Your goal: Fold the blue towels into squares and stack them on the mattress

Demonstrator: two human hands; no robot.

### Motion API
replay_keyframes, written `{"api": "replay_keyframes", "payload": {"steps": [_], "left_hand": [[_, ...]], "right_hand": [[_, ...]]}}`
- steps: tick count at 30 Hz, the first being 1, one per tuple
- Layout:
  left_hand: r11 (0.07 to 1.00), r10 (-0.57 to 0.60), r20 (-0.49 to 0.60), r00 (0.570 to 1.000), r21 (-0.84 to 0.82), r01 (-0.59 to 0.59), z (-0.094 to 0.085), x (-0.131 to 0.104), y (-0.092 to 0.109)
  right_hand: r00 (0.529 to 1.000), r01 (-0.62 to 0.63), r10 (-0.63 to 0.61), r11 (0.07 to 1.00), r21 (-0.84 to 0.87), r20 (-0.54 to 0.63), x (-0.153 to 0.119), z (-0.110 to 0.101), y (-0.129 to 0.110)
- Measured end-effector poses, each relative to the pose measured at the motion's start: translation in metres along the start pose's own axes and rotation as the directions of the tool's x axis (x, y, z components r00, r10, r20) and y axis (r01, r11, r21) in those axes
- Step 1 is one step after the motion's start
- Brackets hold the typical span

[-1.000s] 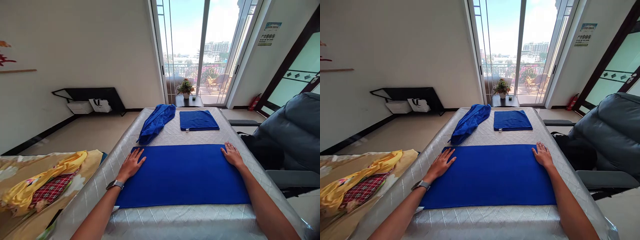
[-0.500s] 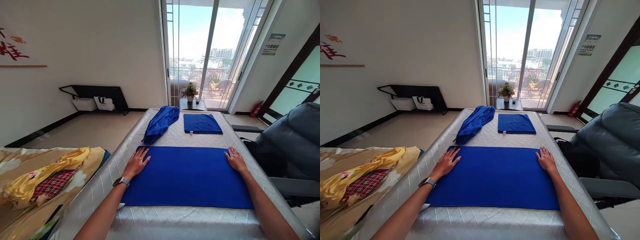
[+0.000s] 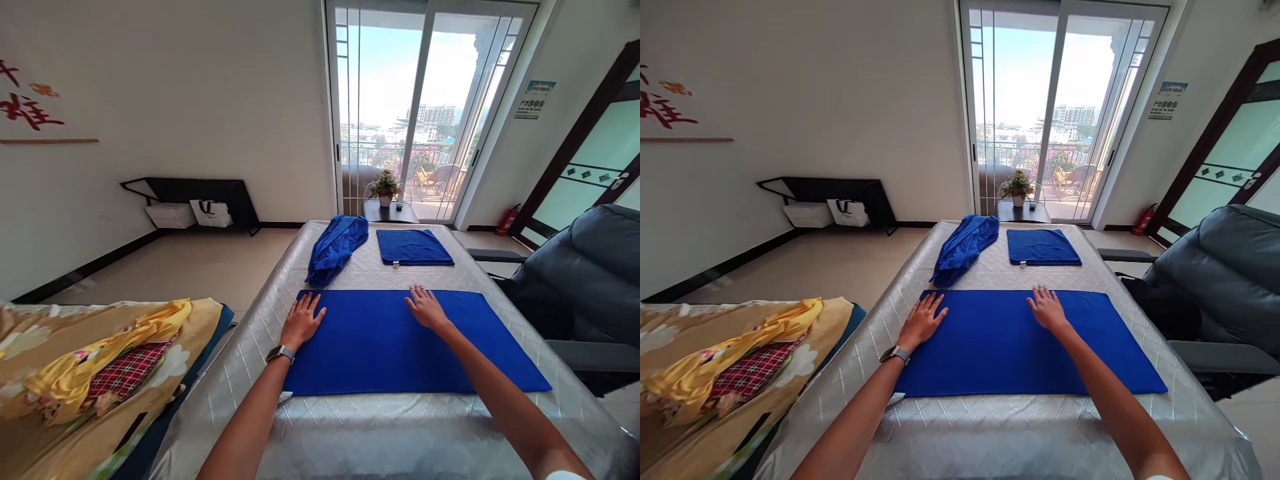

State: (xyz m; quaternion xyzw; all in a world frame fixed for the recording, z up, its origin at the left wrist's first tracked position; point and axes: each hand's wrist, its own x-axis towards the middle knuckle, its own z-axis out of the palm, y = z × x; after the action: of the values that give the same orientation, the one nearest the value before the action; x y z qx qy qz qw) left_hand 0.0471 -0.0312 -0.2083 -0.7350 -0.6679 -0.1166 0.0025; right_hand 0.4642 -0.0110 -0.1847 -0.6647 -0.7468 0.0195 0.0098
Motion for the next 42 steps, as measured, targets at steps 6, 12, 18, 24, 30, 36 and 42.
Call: {"api": "replay_keyframes", "payload": {"steps": [6,12,18,24,30,36,42], "left_hand": [[1.0,0.013,-0.002,1.0,0.003,-0.013,-0.001,0.0,-0.001],[1.0,0.016,0.004,1.0,0.011,-0.016,0.002,0.003,-0.005],[0.999,0.027,-0.002,1.0,0.026,-0.027,0.009,0.01,-0.009],[0.994,0.048,-0.057,0.997,0.1,-0.042,0.003,0.011,-0.008],[0.986,0.12,-0.18,0.976,0.136,-0.096,-0.001,0.0,0.036],[0.934,0.35,0.061,0.935,0.053,-0.353,0.022,-0.015,0.172],[0.985,0.134,0.158,0.978,0.087,-0.149,0.016,-0.046,0.129]], "right_hand": [[0.966,0.241,-0.254,0.95,0.198,0.04,0.006,0.014,-0.103],[0.983,0.166,-0.177,0.971,0.17,0.05,0.002,0.021,-0.034],[0.988,-0.14,0.136,0.988,0.058,0.068,-0.012,0.026,0.128],[0.957,-0.29,0.288,0.954,0.071,0.039,-0.021,0.034,0.226],[0.961,-0.274,0.276,0.955,0.11,0.003,-0.02,0.039,0.229],[0.962,-0.267,0.271,0.954,0.132,-0.012,-0.022,0.038,0.231],[0.965,-0.257,0.262,0.956,0.14,-0.017,-0.022,0.043,0.235]]}}
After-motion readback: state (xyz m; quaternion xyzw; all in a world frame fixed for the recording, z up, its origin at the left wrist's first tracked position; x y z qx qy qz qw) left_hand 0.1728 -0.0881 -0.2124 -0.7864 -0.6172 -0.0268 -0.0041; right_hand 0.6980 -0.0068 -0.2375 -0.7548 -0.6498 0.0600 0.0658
